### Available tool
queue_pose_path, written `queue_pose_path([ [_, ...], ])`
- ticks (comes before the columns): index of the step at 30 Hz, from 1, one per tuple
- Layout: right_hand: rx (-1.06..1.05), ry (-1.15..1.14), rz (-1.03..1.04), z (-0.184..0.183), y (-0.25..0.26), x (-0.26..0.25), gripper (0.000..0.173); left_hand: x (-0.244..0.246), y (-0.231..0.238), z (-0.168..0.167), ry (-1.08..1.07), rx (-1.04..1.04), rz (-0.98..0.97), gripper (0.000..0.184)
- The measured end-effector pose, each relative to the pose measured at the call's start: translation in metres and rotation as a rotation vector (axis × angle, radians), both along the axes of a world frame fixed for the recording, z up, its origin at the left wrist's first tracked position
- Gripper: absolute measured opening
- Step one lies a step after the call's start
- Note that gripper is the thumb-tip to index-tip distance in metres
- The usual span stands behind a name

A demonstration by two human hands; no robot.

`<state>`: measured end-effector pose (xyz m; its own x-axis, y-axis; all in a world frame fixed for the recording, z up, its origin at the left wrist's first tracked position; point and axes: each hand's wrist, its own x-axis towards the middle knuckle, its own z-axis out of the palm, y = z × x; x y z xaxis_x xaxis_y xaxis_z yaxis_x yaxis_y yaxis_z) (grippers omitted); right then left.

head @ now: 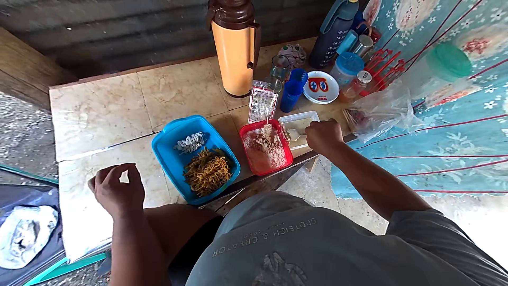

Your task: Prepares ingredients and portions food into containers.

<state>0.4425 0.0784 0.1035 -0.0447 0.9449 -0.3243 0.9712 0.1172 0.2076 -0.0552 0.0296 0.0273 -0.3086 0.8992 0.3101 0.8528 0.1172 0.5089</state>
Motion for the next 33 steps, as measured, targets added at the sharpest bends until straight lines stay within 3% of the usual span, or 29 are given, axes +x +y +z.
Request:
queue_pose_path([
  [6, 0.195, 0.008, 0.122, 0.040, -0.008, -0.021, 0.018, -0.004, 0.000, 0.000, -0.010, 0.001, 0.014, 0.031],
  [12, 0.152, 0.010, 0.086, 0.029, -0.001, -0.021, 0.017, -0.002, -0.005, 0.002, -0.008, 0.015, 0.016, 0.031],
  [17, 0.327, 0.156, 0.117, 0.006, -0.007, -0.001, 0.019, -0.004, -0.005, 0.003, -0.015, -0.007, 0.026, 0.031],
  [22, 0.302, 0.322, -0.083, -0.004, -0.005, 0.019, 0.025, -0.008, -0.003, -0.002, 0.007, -0.064, -0.017, 0.030],
  [27, 0.009, 0.086, -0.253, -0.010, 0.007, 0.036, 0.021, -0.008, 0.000, -0.005, 0.053, -0.078, -0.031, 0.032],
  [33, -0.082, 0.183, -0.292, -0.047, 0.011, 0.050, 0.022, 0.000, 0.004, -0.001, 0.088, -0.114, -0.030, 0.032],
])
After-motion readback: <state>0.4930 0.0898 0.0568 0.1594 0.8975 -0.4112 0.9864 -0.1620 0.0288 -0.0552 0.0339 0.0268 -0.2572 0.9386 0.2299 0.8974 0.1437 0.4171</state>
